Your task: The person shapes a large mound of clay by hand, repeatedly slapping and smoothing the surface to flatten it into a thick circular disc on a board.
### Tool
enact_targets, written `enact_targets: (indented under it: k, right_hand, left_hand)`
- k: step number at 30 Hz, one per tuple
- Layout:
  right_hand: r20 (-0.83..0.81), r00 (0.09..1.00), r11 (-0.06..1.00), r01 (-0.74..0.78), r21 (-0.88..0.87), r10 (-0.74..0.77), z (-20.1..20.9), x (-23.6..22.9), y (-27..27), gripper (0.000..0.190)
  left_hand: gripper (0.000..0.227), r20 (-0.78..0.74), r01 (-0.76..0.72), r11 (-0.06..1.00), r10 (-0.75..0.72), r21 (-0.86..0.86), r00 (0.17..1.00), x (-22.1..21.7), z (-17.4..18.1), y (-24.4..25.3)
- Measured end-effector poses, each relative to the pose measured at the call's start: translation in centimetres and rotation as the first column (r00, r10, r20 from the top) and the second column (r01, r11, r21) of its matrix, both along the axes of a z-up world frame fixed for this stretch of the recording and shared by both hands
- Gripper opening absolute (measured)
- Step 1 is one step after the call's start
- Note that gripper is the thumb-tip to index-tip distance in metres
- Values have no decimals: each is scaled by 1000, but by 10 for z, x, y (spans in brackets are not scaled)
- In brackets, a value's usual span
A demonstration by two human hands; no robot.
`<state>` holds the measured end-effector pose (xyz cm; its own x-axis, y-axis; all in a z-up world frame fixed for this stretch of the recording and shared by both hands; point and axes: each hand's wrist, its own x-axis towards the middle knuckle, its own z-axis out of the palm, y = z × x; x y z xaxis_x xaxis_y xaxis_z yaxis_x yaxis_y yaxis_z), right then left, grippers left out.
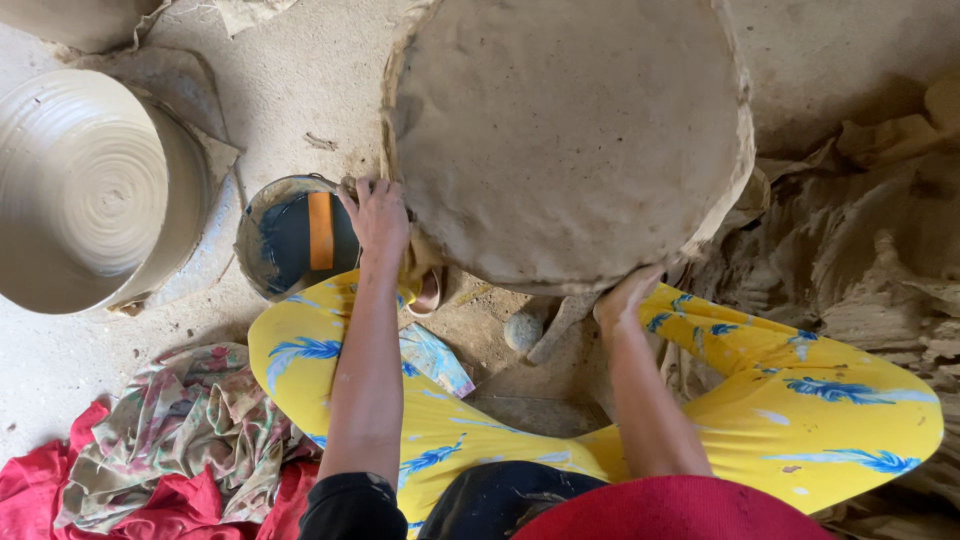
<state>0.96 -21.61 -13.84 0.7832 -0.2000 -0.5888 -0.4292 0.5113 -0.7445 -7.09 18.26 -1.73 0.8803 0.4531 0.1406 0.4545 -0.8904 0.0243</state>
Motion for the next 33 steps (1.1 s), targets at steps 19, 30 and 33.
enact_targets:
  k: [19,30,33]
  right_hand:
    - [300,781,831,-550,-83,547,78,166,-68,94]
    - [295,904,948,-317,-26,310,49,93,-47,102]
    - [156,964,975,-201,-99,214,67,49,-24,111]
  left_hand:
    - [19,-17,28,993,-27,116,999,-1,4,-9]
    - [17,-73,48,988,-38,144,997,11,17,-6]
    - [16,-15,43,993,-42,106,999,10,18,-12]
